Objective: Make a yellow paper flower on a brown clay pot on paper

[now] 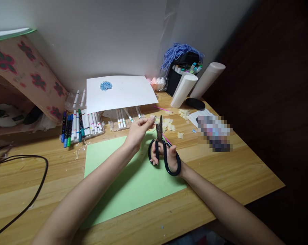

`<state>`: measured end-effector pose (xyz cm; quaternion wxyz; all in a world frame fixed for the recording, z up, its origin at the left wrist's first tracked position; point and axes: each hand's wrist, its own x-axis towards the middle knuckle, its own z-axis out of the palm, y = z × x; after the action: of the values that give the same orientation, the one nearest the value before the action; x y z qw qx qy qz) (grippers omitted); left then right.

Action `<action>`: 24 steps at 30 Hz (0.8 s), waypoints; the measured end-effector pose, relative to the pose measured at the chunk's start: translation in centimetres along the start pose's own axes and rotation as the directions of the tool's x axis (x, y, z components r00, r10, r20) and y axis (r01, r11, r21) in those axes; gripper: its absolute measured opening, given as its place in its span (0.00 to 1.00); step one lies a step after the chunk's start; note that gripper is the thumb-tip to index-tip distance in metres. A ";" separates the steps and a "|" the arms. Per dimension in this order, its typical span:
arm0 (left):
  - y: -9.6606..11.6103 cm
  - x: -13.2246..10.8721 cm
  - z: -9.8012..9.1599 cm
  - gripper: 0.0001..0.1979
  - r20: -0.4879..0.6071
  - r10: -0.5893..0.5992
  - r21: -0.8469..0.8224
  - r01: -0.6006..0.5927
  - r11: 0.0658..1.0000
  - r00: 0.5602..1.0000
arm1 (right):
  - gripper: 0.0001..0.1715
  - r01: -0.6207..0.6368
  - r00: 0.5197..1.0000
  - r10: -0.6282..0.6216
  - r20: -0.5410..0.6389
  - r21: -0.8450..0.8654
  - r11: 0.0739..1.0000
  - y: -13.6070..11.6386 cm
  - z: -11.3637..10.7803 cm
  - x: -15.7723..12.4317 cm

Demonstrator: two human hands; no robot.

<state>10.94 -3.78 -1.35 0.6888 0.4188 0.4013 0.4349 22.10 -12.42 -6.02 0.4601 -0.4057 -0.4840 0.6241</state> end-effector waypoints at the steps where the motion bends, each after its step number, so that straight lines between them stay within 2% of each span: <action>1: 0.1 -0.1 0.0 0.18 0.000 0.002 0.008 -0.002 1.000 1.000 | 0.46 0.002 1.000 -0.002 0.003 -0.019 1.000 -0.2 0.0 0.0; 11: 0.0 -0.2 0.0 0.17 -0.005 0.026 0.074 -0.025 0.997 1.000 | 0.45 0.001 1.000 -0.002 -0.027 -0.041 0.999 -0.6 -0.1 0.2; 20: -0.1 -0.1 -0.1 0.17 0.003 0.026 0.060 -0.026 0.998 1.000 | 0.42 -0.038 0.998 0.042 -0.048 0.078 0.996 0.5 -0.4 0.2; 24: 0.1 0.0 -0.2 0.17 -0.013 0.033 0.047 -0.032 0.998 0.999 | 0.41 -0.053 0.997 0.057 -0.055 0.080 0.995 0.4 -0.5 0.2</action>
<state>10.77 -3.69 -1.32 0.6688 0.4383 0.4094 0.4393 22.49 -12.16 -6.56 0.4720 -0.4181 -0.4344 0.6432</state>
